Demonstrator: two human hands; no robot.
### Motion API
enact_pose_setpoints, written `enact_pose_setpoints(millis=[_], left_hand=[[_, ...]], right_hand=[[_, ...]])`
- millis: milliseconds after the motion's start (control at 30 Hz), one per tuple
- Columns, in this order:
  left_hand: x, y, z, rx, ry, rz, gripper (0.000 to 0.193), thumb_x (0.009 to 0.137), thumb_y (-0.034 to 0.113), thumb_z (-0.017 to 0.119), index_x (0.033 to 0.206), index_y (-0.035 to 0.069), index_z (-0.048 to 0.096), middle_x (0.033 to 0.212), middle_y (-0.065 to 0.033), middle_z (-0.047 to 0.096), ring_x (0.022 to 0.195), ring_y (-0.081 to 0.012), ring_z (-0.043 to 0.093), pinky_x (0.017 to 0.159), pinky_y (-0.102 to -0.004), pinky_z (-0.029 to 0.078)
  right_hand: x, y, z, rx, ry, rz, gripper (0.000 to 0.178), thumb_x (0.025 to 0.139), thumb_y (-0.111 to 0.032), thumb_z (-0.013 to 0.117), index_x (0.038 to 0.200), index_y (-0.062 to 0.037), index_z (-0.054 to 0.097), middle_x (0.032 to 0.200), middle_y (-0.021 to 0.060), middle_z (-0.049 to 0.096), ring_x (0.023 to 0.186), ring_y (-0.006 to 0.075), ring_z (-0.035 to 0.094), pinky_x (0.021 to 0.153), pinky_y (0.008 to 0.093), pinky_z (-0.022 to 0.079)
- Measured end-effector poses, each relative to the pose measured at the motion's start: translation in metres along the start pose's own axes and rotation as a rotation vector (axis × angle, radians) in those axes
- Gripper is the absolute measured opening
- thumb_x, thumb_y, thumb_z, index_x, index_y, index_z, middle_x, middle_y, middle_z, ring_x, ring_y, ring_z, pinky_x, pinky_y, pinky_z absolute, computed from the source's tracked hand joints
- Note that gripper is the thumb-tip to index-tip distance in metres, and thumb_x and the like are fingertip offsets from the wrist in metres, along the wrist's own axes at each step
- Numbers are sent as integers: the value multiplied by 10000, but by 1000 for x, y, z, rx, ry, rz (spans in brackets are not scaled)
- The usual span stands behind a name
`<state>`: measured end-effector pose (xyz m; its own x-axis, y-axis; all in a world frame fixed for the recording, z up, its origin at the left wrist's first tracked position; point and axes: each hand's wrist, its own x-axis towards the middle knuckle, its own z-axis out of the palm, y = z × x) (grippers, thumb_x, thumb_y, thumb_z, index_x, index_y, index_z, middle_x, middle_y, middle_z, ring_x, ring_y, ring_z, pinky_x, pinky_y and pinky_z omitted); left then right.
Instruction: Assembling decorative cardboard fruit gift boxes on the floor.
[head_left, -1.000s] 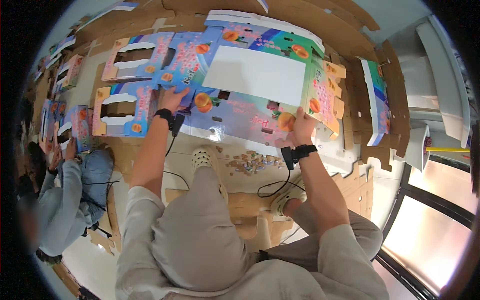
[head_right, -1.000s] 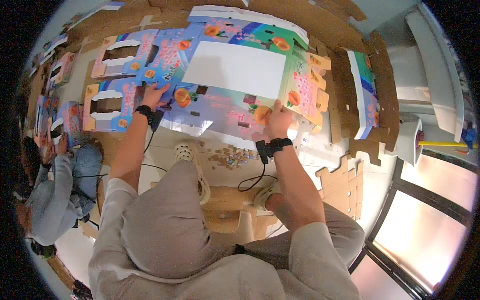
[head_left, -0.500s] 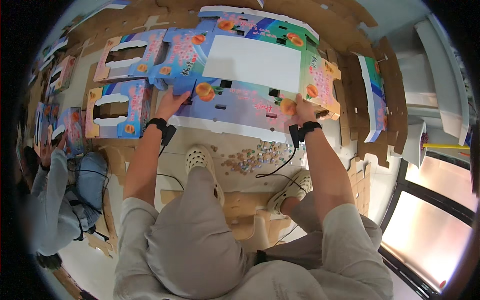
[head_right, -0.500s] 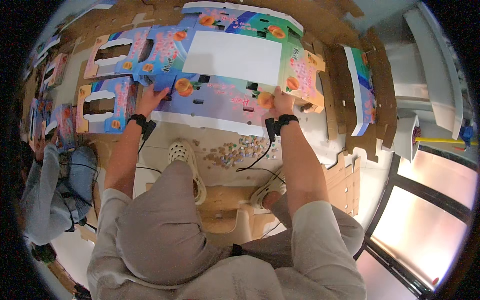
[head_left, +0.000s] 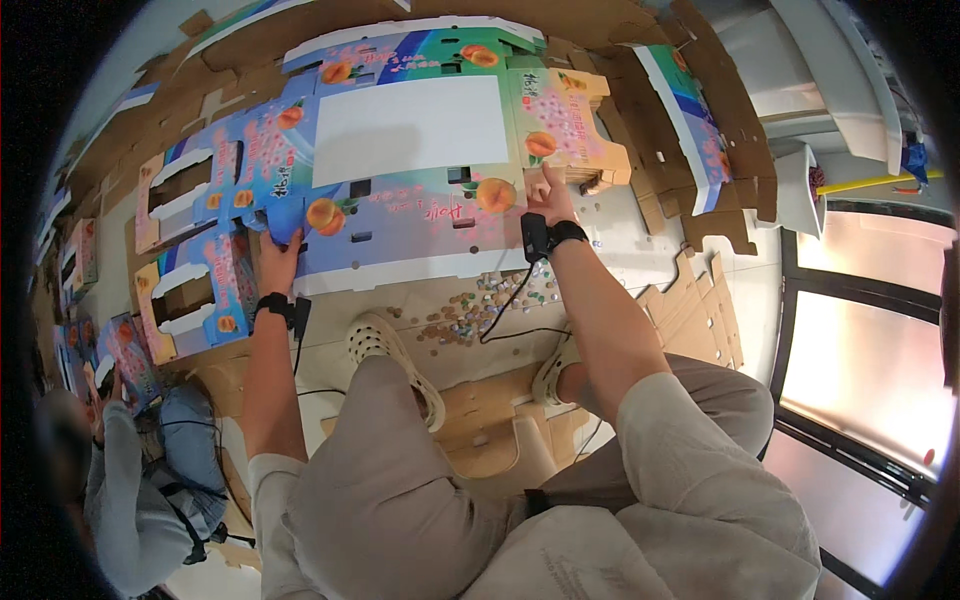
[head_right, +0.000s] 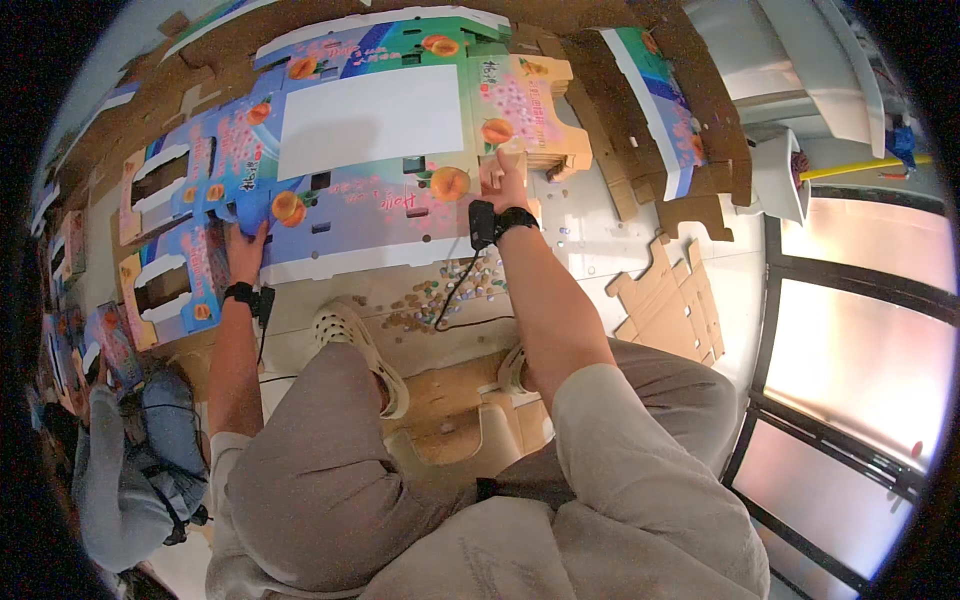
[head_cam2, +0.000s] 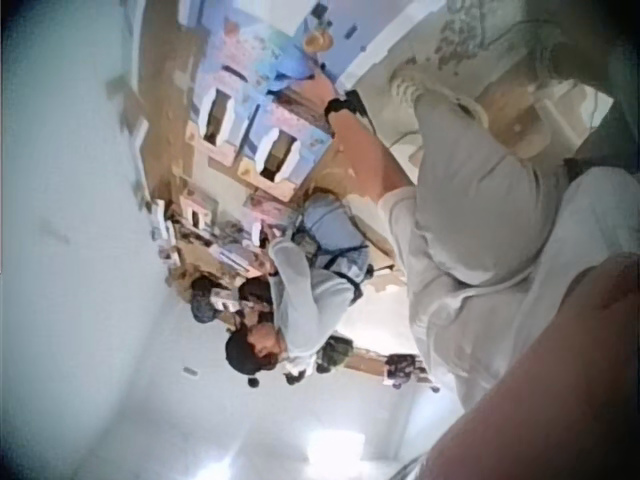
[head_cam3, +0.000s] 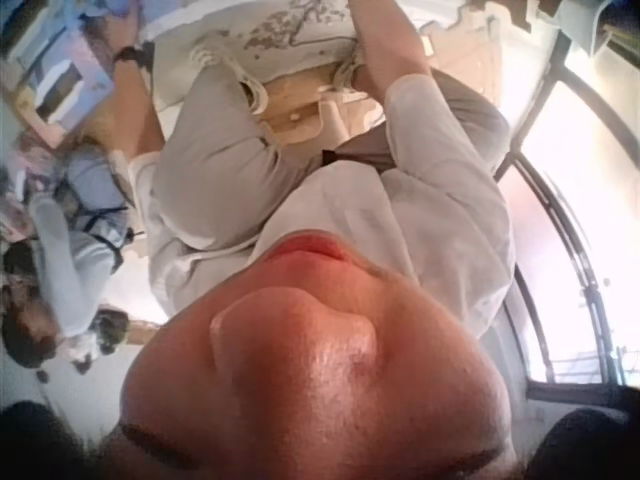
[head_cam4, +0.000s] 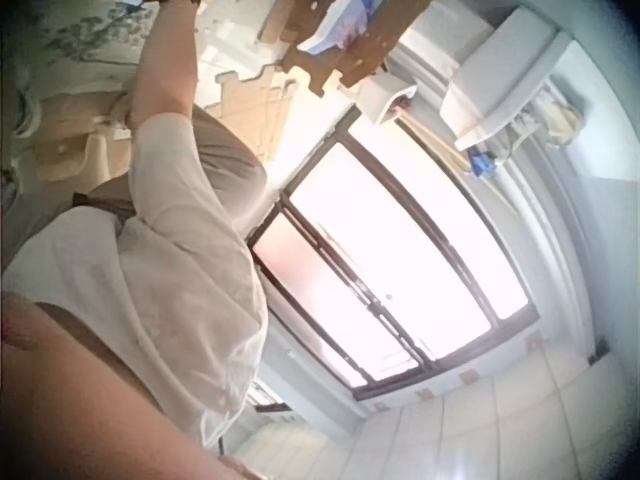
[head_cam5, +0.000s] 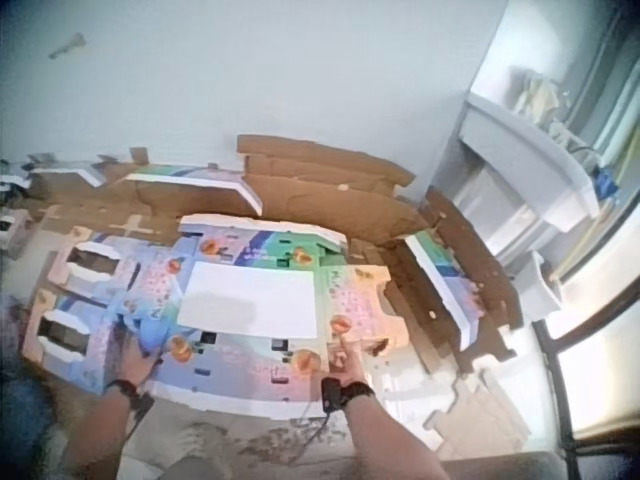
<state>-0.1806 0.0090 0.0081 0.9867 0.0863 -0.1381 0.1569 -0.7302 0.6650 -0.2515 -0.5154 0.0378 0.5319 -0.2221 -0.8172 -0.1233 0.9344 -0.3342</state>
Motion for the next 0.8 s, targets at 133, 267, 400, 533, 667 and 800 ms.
enact_pose_setpoints(millis=[133, 267, 400, 533, 667, 800], left_hand=[[0, 5, 2, -28, 29, 27, 566, 948, 407, 776, 1265, -26, 596, 1099, -240, 742, 1011, -387, 737, 872, -458, 560], [5, 9, 11, -24, 24, 23, 636, 933, 433, 793, 1318, -25, 579, 977, -192, 767, 906, -361, 755, 834, -442, 571], [-1, 16, 16, -27, 160, 50, 733, 938, 431, 791, 1437, -34, 523, 955, -175, 764, 823, -348, 735, 800, -433, 567], [-23, 24, 3, -31, 183, 73, 847, 909, 409, 826, 1537, -6, 438, 1000, -160, 755, 903, -325, 724, 843, -417, 561], [-55, 24, -8, 373, -186, 566, 1011, 718, 290, 941, 1554, 55, 423, 1399, -164, 593, 1346, -332, 530, 1123, -493, 428], [-59, 26, -1, 524, -152, 617, 980, 628, 235, 960, 1479, 73, 501, 1456, -143, 552, 1390, -361, 492, 1211, -512, 360]], right_hand=[[-9, 0, 4, 38, 49, -67, 688, 851, -488, 879, 1335, -136, 541, 1186, 91, 630, 1074, 244, 654, 1004, 437, 535], [-3, -8, 7, -344, 158, -302, 534, 898, -471, 829, 1216, -82, 644, 911, 42, 644, 787, 211, 645, 621, 409, 523], [15, -26, 4, -600, 223, -260, 455, 965, -486, 742, 1137, -73, 656, 964, 90, 691, 801, 251, 678, 612, 451, 549], [15, -26, -23, -1210, 149, -288, 412, 981, -446, 660, 1030, -38, 695, 927, 133, 716, 763, 301, 702, 677, 442, 563], [-19, 11, -54, -2094, 8, -1225, 547, 881, -575, 749, 910, -34, 674, 935, 176, 712, 877, 400, 691, 791, 496, 555], [-55, 5, -66, -2172, -278, -1150, 727, 789, -552, 846, 1235, -29, 610, 1092, 167, 696, 1085, 369, 661, 946, 489, 512]])
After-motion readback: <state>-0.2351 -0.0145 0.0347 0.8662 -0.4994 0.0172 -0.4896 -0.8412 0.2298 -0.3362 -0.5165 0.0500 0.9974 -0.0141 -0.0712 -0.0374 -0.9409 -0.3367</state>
